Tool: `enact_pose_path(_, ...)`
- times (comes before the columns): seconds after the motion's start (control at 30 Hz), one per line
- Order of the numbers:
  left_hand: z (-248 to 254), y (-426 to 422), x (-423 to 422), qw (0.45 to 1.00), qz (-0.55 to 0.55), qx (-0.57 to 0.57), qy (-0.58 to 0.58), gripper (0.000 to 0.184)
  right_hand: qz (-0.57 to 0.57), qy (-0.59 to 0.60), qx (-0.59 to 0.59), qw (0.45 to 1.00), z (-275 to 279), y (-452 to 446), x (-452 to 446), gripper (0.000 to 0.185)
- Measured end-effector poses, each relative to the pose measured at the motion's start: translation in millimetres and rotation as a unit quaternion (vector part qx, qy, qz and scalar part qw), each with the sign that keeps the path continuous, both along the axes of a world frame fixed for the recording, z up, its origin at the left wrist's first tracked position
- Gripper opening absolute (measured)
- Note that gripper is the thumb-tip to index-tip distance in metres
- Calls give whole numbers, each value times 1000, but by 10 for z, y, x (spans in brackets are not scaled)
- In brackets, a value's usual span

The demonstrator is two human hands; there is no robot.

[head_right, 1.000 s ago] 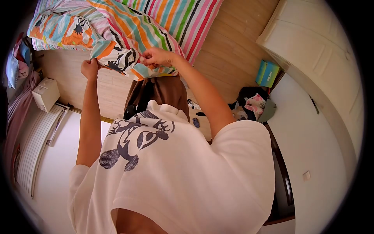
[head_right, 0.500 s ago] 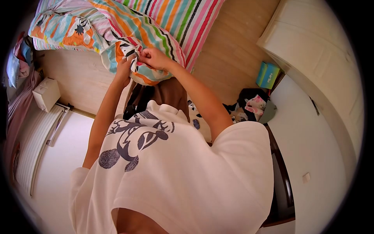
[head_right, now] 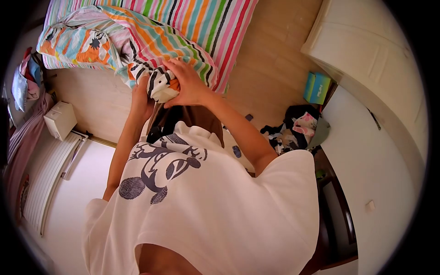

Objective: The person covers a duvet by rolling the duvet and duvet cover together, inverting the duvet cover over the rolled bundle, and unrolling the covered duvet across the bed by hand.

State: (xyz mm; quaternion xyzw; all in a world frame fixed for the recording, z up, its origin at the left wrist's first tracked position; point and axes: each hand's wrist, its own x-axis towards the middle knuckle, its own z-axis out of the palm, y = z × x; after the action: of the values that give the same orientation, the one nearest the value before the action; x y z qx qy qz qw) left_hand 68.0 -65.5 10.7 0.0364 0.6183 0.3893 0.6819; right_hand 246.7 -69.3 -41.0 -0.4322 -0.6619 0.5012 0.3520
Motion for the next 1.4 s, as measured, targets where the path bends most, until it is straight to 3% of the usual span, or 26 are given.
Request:
enact_pose_path(0.1, 70, -9, 127, 997, -47, 34, 44, 26, -60, 80, -103, 990, -35, -135, -221, 77)
enact_pose_path(0.23, 479, 209, 46, 978, -189, 12, 89, 23, -121, 90, -85, 985, 67, -73, -216, 50)
enact_pose_path(0.33, 317, 250, -507, 938, -291, 129, 141, 18, -101, 33, -71, 992, 133, -24, -161, 49)
enact_pose_path(0.37, 283, 260, -644, 921, -265, 211, 190, 15, -90, 35, -50, 994, 175, -22, -151, 48)
enact_pose_path(0.4, 274, 283, -780, 875, -274, 246, 313, 32, -80, 37, -28, 996, 225, -33, -131, 47)
enact_pose_path(0.47, 325, 406, -928, 663, -356, 348, 559, 54, -65, 36, 23, 997, 339, -24, -106, 44)
enact_pose_path(0.57, 71, 440, -1233, 558, -412, 382, 611, 69, -36, 17, 93, 995, 760, 100, -47, 41)
enact_pose_path(0.7, 171, 762, -1392, 556, -463, 403, 560, 67, 33, -58, 191, 979, 1501, 301, 220, 35)
enact_pose_path(0.83, 527, 1149, -1632, 522, -656, 388, 384, 47, 107, -134, 234, 957, 1888, 306, 348, 30)
enact_pose_path(0.87, 408, 1292, -1813, 624, -677, 314, 230, 42, 108, -155, 237, 953, 1937, 314, 348, 29)
enact_pose_path(0.93, 53, 1649, -2130, 801, -575, 167, -9, 49, 110, -196, 230, 947, 1983, 299, 320, 30)
enact_pose_path(1.0, -357, 2048, -2278, 814, -535, 154, 166, 62, 115, -228, 210, 944, 1933, 211, 265, 30)
enact_pose_path(1.03, -433, 2125, -2173, 712, -574, 267, 304, 64, 102, -224, 196, 949, 1917, 164, 237, 31)
enact_pose_path(1.1, -661, 2319, -1917, 426, -567, 467, 528, 67, 74, -224, 167, 957, 1913, 166, 160, 31)
enact_pose_path(1.13, -782, 2414, -1874, 453, -589, 470, 476, 56, 63, -232, 159, 957, 1934, 204, 136, 31)
enact_pose_path(1.2, -1039, 2634, -1817, 412, -628, 496, 437, 46, 39, -249, 138, 958, 1952, 173, 121, 31)
enact_pose_path(1.27, -1105, 2798, -1821, 499, -597, 503, 375, 42, -8, -251, 101, 963, 1869, 122, 189, 35)
enact_pose_path(1.3, -965, 2761, -1851, 552, -527, 544, 349, 37, -40, -243, 83, 966, 1797, 84, 222, 37)
enact_pose_path(1.37, -152, 2658, -1966, 644, -450, 513, 345, 27, -80, -252, 36, 964, 1539, -46, 352, 40)
enact_pose_path(1.4, 257, 2703, -2105, 655, -535, 422, 328, 24, -101, -243, 30, 964, 1458, -44, 344, 42)
